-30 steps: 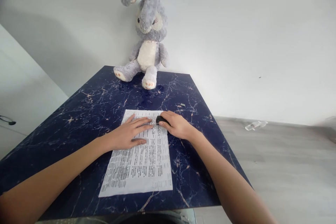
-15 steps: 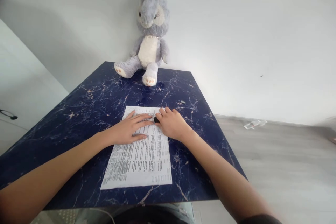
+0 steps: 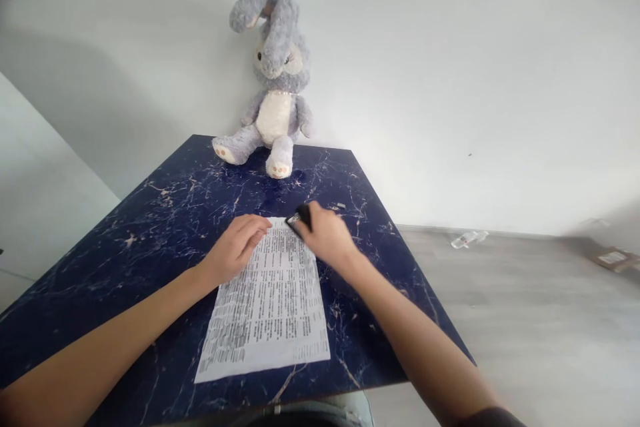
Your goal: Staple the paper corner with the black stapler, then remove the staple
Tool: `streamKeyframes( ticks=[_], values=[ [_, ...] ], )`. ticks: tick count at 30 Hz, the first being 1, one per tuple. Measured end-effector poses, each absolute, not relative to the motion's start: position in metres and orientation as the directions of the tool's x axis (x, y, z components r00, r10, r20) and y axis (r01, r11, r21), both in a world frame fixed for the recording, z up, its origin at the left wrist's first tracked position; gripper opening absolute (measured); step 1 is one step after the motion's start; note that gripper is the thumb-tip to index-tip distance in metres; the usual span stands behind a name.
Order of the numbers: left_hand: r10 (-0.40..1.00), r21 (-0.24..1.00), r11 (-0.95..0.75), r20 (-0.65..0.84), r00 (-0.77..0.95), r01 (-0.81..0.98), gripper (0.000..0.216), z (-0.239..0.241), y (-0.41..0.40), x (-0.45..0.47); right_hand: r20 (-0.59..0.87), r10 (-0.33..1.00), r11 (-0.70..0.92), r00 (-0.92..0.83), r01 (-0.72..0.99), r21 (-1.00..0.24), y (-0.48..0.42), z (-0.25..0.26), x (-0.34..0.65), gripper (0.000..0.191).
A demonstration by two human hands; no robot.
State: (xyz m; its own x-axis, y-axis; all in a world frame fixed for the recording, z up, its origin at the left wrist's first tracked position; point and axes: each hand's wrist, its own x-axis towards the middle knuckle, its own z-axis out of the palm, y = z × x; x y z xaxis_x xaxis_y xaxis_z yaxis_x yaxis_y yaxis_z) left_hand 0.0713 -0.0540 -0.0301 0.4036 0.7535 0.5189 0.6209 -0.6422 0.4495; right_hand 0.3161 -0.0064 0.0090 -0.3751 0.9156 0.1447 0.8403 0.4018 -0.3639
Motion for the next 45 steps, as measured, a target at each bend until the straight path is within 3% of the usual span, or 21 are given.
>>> streamKeyframes(
  ticks=[4,9,11,13,15,16,18,21,23,27,30,35,37,41,45],
  values=[
    [0.681,0.406,-0.644,0.691,0.244,0.649,0.026,-0.022,-0.056,0.065,0.132,0.891,0.453,-0.433,0.852,-0.262,-0.023,-0.009,0.26,0.018],
    [0.686,0.399,-0.642,0.681,0.258,0.655,0.025,-0.024,-0.056,0.064,0.128,0.94,0.339,-0.316,0.907,-0.251,-0.036,-0.022,0.288,0.019],
    [0.689,0.408,-0.646,0.675,0.263,0.645,0.025,-0.024,-0.055,0.065,0.136,0.954,0.299,-0.269,0.901,-0.316,-0.038,-0.023,0.323,0.028],
    [0.69,0.419,-0.65,0.675,0.262,0.634,0.026,-0.023,-0.055,0.066,0.158,0.947,0.32,-0.279,0.828,-0.46,-0.033,-0.02,0.359,0.043],
    [0.692,0.431,-0.649,0.676,0.252,0.626,0.026,-0.023,-0.055,0.066,0.248,0.941,0.333,-0.228,0.751,-0.57,-0.016,-0.02,0.387,0.057],
    [0.694,0.438,-0.648,0.677,0.246,0.623,0.026,-0.023,-0.055,0.066,0.325,0.928,0.343,-0.181,0.757,-0.556,-0.004,-0.023,0.396,0.058],
    [0.694,0.447,-0.645,0.681,0.231,0.62,0.026,-0.023,-0.054,0.065,0.387,0.895,0.378,-0.222,0.838,-0.393,0.024,-0.034,0.401,0.051],
    [0.688,0.444,-0.649,0.689,0.228,0.617,0.026,-0.024,-0.054,0.064,0.166,0.914,0.399,-0.369,0.892,-0.215,0.064,-0.06,0.383,0.06],
    [0.683,0.436,-0.654,0.691,0.235,0.618,0.026,-0.024,-0.055,0.064,0.078,0.917,0.398,-0.391,0.903,-0.16,0.078,-0.073,0.359,0.062],
    [0.659,0.415,-0.665,0.717,0.227,0.621,0.025,-0.023,-0.059,0.068,0.118,0.848,0.531,-0.517,0.832,-0.163,0.077,-0.078,0.294,0.057],
    [0.552,0.33,-0.722,0.804,0.219,0.608,0.021,-0.021,-0.063,0.067,0.171,0.771,0.636,-0.613,0.744,-0.206,0.067,-0.071,0.232,0.055],
    [0.236,-0.019,-0.805,0.907,0.35,0.594,0.016,-0.016,-0.066,0.058,0.205,0.759,0.652,-0.619,0.72,-0.239,0.056,-0.064,0.131,0.052],
    [0.172,-0.092,-0.792,0.915,0.366,0.603,0.016,-0.013,-0.066,0.055,0.22,0.736,0.677,-0.64,0.695,-0.244,0.052,-0.063,0.105,0.051],
    [0.175,-0.084,-0.791,0.919,0.355,0.606,0.016,-0.011,-0.067,0.056,0.269,0.629,0.777,-0.729,0.591,-0.216,0.046,-0.058,0.096,0.052],
    [0.203,-0.046,-0.8,0.918,0.341,0.599,0.016,-0.01,-0.069,0.06,0.23,0.667,0.745,-0.709,0.622,-0.242,0.048,-0.062,0.131,0.054]
  ],
)
